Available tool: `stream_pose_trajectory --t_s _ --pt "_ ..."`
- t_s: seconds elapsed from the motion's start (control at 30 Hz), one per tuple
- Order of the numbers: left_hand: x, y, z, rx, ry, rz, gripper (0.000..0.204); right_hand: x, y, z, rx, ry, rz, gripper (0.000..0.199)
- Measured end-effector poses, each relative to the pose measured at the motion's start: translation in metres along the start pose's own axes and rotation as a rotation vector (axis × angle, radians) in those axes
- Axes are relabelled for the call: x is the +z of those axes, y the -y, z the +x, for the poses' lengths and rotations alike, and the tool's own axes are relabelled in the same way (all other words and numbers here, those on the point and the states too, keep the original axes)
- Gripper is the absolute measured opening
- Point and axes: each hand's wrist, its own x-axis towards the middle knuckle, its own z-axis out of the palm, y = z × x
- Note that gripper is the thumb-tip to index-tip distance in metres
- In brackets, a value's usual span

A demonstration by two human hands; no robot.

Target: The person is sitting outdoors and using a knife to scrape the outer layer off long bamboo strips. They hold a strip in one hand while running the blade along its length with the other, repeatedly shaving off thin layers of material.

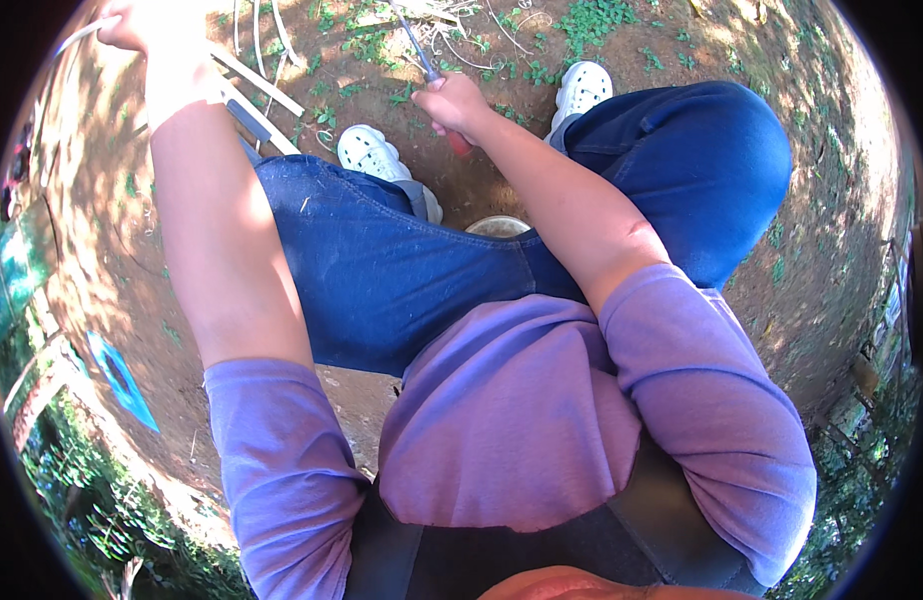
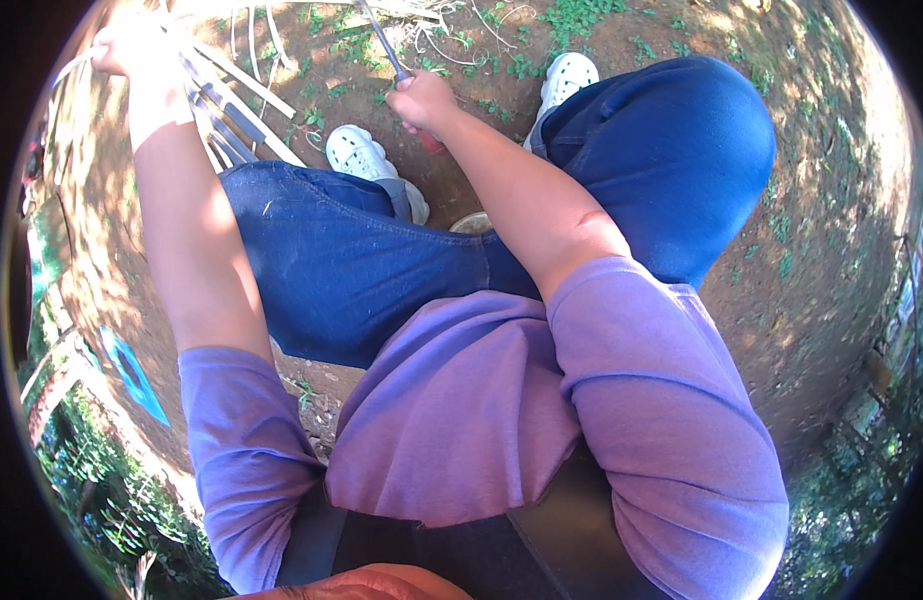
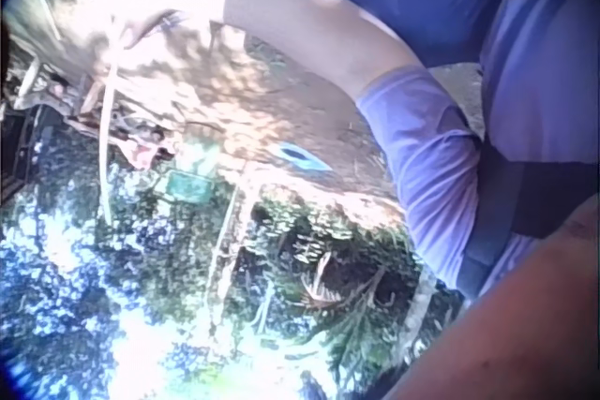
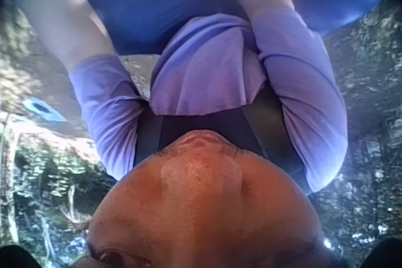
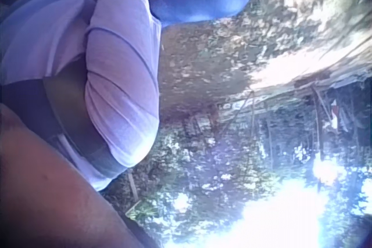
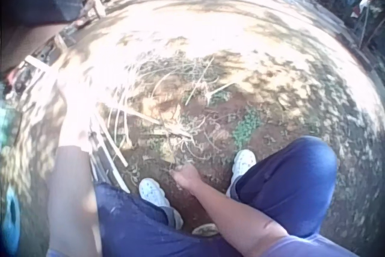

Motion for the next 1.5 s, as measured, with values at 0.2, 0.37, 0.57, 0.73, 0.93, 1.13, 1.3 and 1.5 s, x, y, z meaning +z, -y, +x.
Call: stream_pose_trajectory --t_s 0.2,0.37,0.57,0.73,0.93,1.13,1.3,1.5 --pt "-0.002 -0.002 0.01 -0.03 -0.014 -0.066 0.029 -0.024 -0.027 0.018 0.19 -0.034 0.04 0.014" --pt "-0.003 -0.011 0.001 -0.031 -0.001 -0.124 0.029 -0.008 -0.027 0.008 -0.093 0.009 -0.034 0.025" --pt "-0.005 -0.015 0.005 -0.051 -0.006 -0.189 0.028 -0.004 -0.009 0.017 0.068 0.02 0.162 0.025" --pt "-0.007 -0.017 0.0 -0.06 0.002 -0.241 0.027 -0.015 -0.025 0.021 0.049 0.051 0.08 0.024" --pt "-0.005 -0.017 -0.005 -0.093 0.008 -0.301 0.027 -0.004 -0.004 0.008 0.008 0.063 0.091 0.016" --pt "-0.007 -0.011 0.001 -0.127 -0.003 -0.358 0.026 -0.028 -0.014 0.029 0.17 0.043 0.002 0.017" --pt "-0.004 -0.007 -0.012 -0.146 0.014 -0.397 0.025 -0.006 -0.009 0.005 0.017 0.009 0.047 0.015" --pt "-0.008 -0.001 0.003 -0.18 -0.012 -0.456 0.025 -0.033 -0.034 0.036 0.177 0.048 0.001 0.012"
